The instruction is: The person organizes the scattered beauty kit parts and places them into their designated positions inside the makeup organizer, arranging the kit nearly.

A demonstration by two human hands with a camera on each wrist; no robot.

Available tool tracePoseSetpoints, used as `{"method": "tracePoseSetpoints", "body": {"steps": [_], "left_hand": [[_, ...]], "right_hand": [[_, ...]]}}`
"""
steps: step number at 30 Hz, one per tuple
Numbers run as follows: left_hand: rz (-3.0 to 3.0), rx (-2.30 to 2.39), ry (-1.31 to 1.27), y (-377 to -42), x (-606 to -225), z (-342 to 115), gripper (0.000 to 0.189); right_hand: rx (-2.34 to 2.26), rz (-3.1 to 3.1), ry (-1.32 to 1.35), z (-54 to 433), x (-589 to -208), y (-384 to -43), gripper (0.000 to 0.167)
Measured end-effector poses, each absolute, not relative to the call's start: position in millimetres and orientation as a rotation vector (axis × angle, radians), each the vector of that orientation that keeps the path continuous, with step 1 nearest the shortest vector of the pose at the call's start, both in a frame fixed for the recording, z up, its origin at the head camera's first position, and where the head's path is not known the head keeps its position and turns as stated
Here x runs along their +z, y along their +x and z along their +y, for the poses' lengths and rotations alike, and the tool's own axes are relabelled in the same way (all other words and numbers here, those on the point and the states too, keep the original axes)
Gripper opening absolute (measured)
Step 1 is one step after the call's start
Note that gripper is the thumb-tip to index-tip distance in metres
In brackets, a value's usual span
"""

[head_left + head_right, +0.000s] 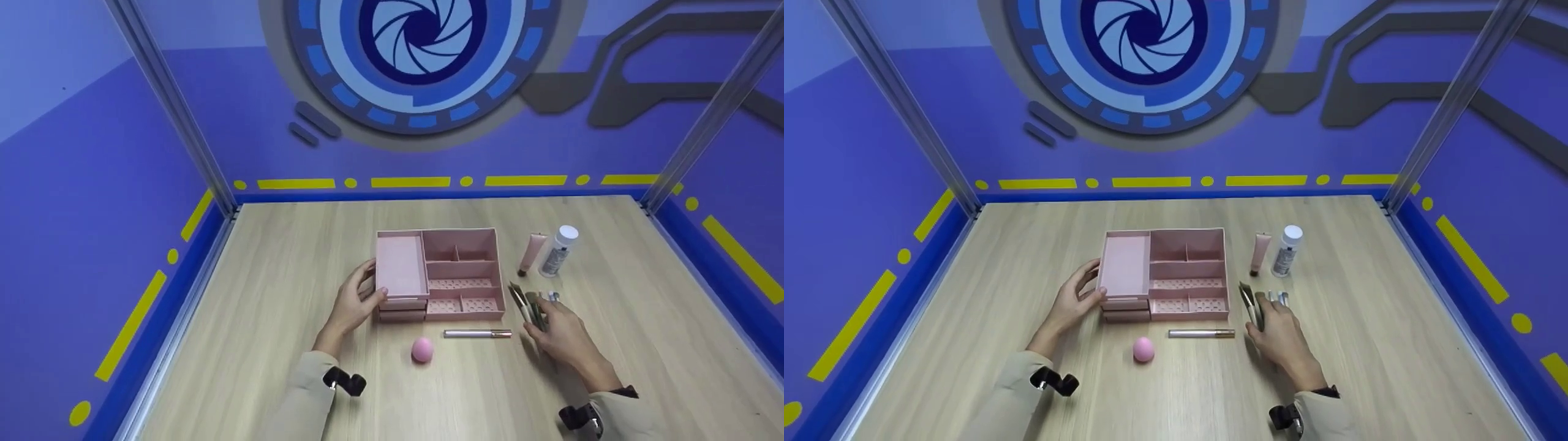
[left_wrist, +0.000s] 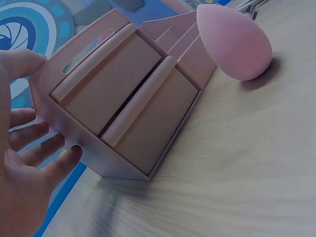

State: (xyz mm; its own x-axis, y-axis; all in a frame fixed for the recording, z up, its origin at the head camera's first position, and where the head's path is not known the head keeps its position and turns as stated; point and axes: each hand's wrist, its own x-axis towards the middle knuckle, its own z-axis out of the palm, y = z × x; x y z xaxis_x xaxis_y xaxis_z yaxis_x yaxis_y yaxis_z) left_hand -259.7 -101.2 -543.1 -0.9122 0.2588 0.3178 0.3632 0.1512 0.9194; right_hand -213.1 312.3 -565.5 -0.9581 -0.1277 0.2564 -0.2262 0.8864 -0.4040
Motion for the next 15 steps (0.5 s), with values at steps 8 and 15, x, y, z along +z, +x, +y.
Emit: {"method": "tracePoseSetpoints", "body": {"steps": [8, 15], "left_hand": [[-2.275, -2.011, -0.583, -254, -537, -101, 0.066], [-2.193, -2.151, -0.583, -253, -546, -99, 0.066]], "right_hand": [[0.626, -2.828, 0.239, 306, -565, -221, 0.050], [0.602, -2.768, 0.237, 299, -569, -230, 0.035]]}}
